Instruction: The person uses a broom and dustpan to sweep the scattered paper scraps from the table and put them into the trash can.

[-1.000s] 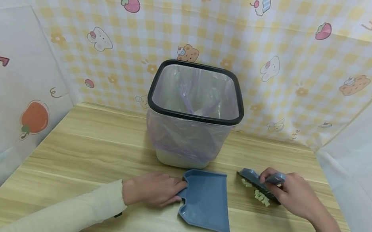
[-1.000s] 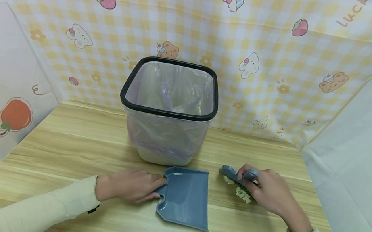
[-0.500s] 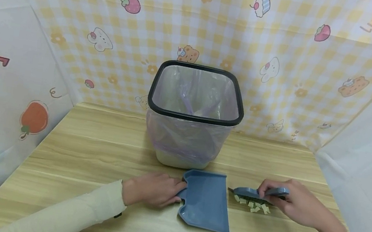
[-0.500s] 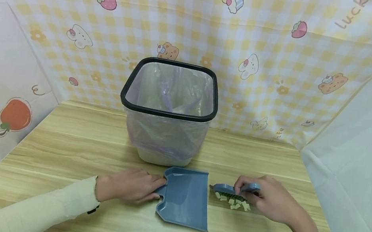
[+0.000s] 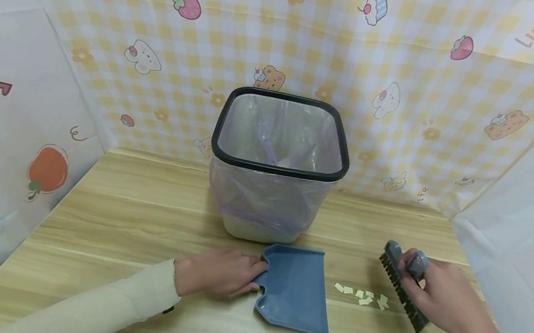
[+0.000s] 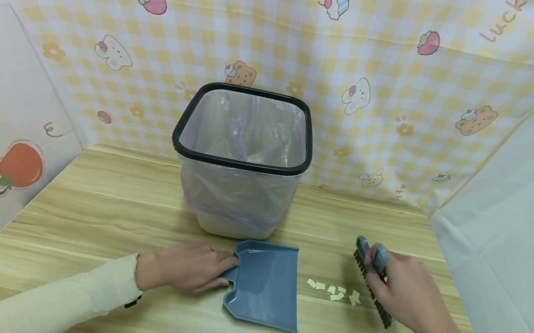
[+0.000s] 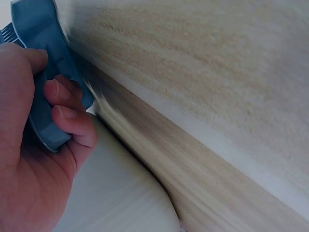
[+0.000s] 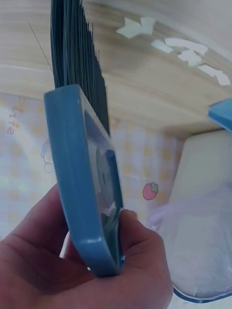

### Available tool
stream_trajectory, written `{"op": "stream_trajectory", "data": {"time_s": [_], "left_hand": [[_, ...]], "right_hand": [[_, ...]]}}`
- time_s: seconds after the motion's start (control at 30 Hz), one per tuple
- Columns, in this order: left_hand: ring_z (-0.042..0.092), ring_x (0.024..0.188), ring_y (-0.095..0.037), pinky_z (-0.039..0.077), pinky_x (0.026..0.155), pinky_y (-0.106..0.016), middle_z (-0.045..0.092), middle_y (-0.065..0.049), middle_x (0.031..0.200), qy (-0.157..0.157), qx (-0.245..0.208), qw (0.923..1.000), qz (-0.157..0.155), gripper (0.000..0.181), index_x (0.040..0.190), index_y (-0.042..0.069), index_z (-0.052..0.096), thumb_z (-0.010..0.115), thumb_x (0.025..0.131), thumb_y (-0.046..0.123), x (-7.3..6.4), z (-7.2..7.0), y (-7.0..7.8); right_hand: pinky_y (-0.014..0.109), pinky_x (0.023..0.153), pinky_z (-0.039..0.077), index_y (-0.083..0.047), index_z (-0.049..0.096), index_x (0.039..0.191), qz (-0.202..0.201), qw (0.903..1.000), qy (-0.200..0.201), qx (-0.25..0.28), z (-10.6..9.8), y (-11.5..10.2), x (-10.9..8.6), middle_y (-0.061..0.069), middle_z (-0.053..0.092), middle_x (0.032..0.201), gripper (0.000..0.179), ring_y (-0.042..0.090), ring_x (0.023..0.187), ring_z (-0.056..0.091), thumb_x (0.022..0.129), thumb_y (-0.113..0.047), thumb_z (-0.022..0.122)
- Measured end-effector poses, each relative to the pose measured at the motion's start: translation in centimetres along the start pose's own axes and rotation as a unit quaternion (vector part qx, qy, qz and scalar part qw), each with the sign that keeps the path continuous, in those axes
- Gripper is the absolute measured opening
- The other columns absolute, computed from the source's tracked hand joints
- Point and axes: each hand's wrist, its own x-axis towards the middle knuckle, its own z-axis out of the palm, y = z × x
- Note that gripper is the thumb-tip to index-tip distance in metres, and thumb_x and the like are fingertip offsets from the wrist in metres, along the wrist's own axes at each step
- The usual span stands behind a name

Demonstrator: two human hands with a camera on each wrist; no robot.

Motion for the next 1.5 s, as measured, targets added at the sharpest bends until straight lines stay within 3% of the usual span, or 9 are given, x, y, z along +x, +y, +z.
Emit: {"op": "stream_trajectory", "data": {"time_s": [0.13,0.27,0.4,0.57,0.77,1.13,1.5], "left_hand": [[0.073,0.093,-0.015,0.061,0.081,-0.030,0.073,-0.009,0.120,-0.002,0.005,1.0000,0.001,0.038,0.142,0.002,0.060,0.055,0.117,0.030,0.0,0.2,0.0],[0.073,0.093,-0.014,0.061,0.081,-0.029,0.073,-0.008,0.121,-0.004,0.004,1.0000,0.001,0.038,0.143,0.003,0.059,0.054,0.117,0.031,0.1,0.3,-0.1],[0.073,0.094,-0.014,0.061,0.082,-0.029,0.073,-0.009,0.121,-0.003,0.002,1.0000,0.003,0.038,0.143,0.003,0.060,0.055,0.117,0.031,0.2,0.2,-0.1],[0.073,0.092,-0.015,0.060,0.081,-0.030,0.073,-0.009,0.120,0.002,0.010,0.9999,0.008,0.037,0.141,0.003,0.060,0.054,0.117,0.031,0.1,0.0,-0.1],[0.072,0.087,-0.014,0.060,0.078,-0.029,0.073,-0.008,0.116,0.007,0.021,0.9997,0.010,0.035,0.138,0.004,0.061,0.055,0.117,0.031,0.2,0.0,-0.2],[0.070,0.082,-0.012,0.059,0.073,-0.029,0.073,-0.005,0.112,0.008,0.036,0.9993,0.009,0.035,0.136,0.005,0.063,0.055,0.117,0.034,0.2,0.2,-0.1],[0.068,0.081,-0.012,0.058,0.074,-0.028,0.072,-0.004,0.108,0.007,0.035,0.9993,0.015,0.032,0.134,0.005,0.063,0.056,0.117,0.031,0.3,-0.1,-0.1]], "right_hand": [[0.028,0.050,0.038,-0.017,0.066,0.102,0.032,0.9991,0.002,-0.028,0.3,0.1,-0.7,-0.013,0.060,0.069,0.028,-0.002,0.055,0.039,0.083,-0.004,0.081],[0.027,0.049,0.038,-0.017,0.066,0.100,0.031,0.9991,0.019,-0.020,1.2,0.0,-1.3,-0.016,0.057,0.068,0.028,-0.004,0.056,0.042,0.081,-0.002,0.080],[0.026,0.050,0.041,-0.018,0.067,0.099,0.028,0.9990,0.033,0.010,2.0,-0.3,-1.4,-0.016,0.064,0.072,0.027,-0.007,0.060,0.052,0.083,0.001,0.078],[0.027,0.053,0.045,-0.017,0.069,0.102,0.037,0.9986,0.018,0.032,2.7,-1.2,-0.8,-0.011,0.069,0.079,0.025,-0.005,0.064,0.056,0.087,0.001,0.075],[0.028,0.056,0.047,-0.017,0.070,0.104,0.035,0.9980,0.000,0.052,3.3,-2.5,0.2,-0.012,0.071,0.083,0.024,-0.005,0.065,0.054,0.090,0.001,0.076],[0.024,0.052,0.038,-0.016,0.071,0.106,0.017,0.9949,-0.002,0.099,3.8,-4.6,1.9,-0.016,0.066,0.080,0.024,-0.007,0.056,0.039,0.093,0.004,0.073],[0.028,0.055,0.042,-0.017,0.070,0.102,0.029,0.9978,0.018,0.056,2.8,-3.7,1.3,-0.013,0.070,0.082,0.024,-0.004,0.064,0.049,0.089,0.003,0.075]]}}
